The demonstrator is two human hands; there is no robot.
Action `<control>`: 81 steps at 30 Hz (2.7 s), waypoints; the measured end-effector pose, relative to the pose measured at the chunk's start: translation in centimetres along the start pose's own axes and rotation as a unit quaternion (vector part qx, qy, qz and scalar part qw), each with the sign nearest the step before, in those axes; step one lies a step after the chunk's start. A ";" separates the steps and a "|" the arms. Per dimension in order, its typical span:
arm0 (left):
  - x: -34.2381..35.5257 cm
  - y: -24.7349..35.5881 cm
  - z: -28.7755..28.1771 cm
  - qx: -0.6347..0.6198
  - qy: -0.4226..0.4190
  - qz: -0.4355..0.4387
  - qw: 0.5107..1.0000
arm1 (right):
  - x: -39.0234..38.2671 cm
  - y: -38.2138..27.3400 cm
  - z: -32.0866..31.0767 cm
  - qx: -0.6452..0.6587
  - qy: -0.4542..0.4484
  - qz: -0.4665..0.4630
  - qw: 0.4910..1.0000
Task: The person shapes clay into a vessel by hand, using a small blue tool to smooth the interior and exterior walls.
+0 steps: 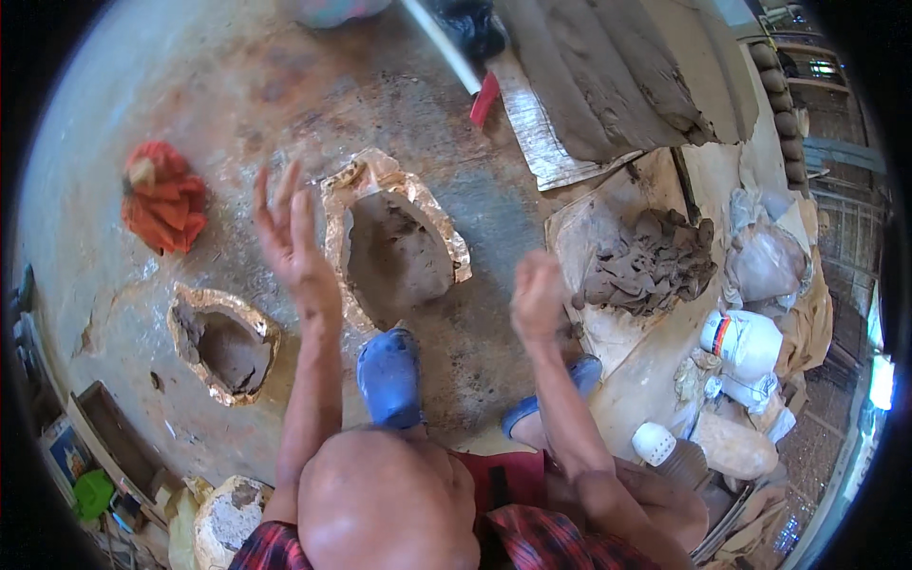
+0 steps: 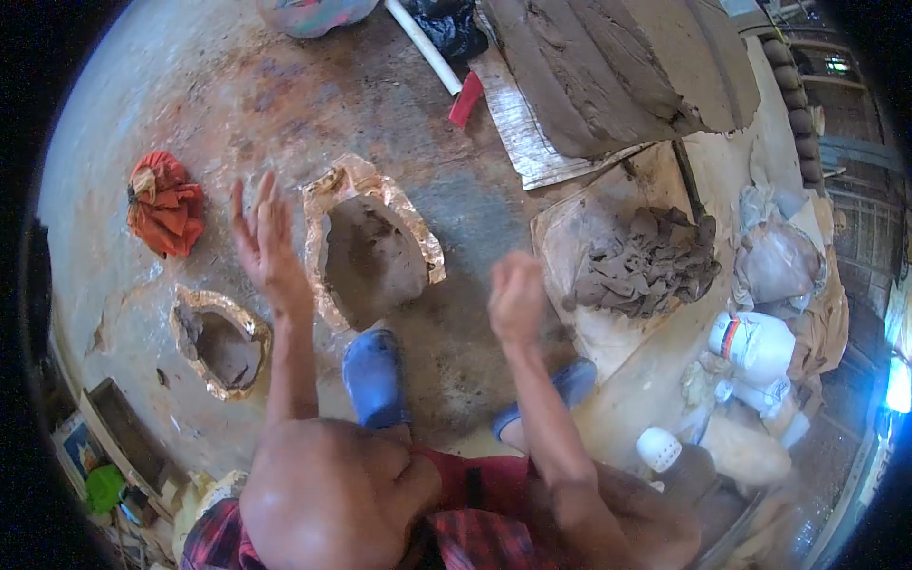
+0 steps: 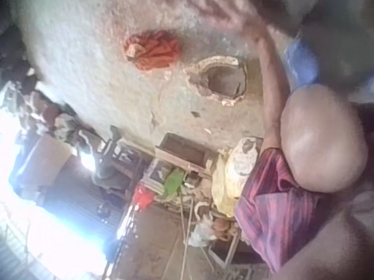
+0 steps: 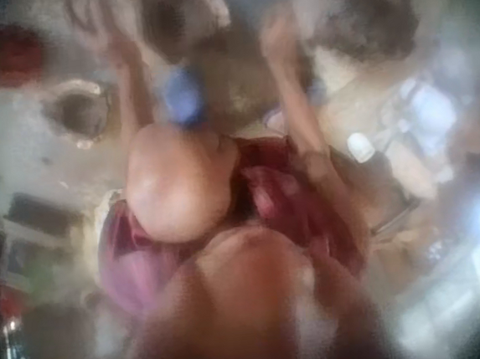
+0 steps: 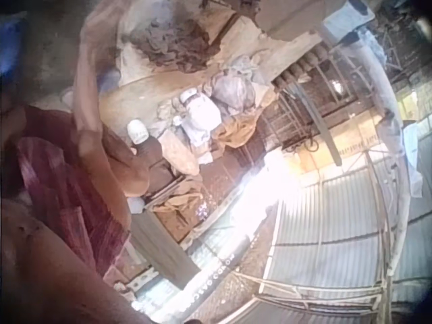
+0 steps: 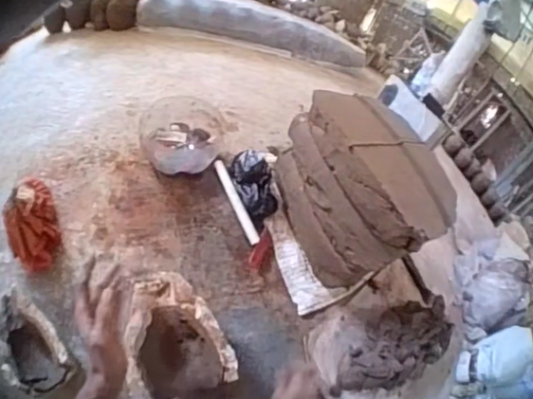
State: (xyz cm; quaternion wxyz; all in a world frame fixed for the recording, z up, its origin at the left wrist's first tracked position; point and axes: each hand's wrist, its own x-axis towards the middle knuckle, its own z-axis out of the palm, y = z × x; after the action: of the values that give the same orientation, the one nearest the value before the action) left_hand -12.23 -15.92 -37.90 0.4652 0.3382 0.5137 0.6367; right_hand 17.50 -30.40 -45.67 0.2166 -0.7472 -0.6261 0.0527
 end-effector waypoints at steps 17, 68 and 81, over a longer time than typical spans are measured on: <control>-4.3 -4.6 -4.3 0.145 -0.041 -0.226 0.962 | -0.3 -2.3 2.9 -0.095 -0.203 -0.064 0.973; -3.9 -4.8 -10.3 0.207 -0.062 -0.208 0.954 | 12.1 0.7 7.7 -0.141 -0.091 -0.080 0.983; -3.4 -4.7 -10.8 0.174 -0.029 -0.178 0.968 | 14.2 0.5 6.1 -0.015 0.021 -0.074 0.997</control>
State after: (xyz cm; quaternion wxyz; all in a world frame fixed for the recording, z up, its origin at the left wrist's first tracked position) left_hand -19.76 -22.57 -44.88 0.5194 0.3352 0.6550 0.4345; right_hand 18.86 -15.33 -48.60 0.2223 -0.7027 -0.6758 0.0115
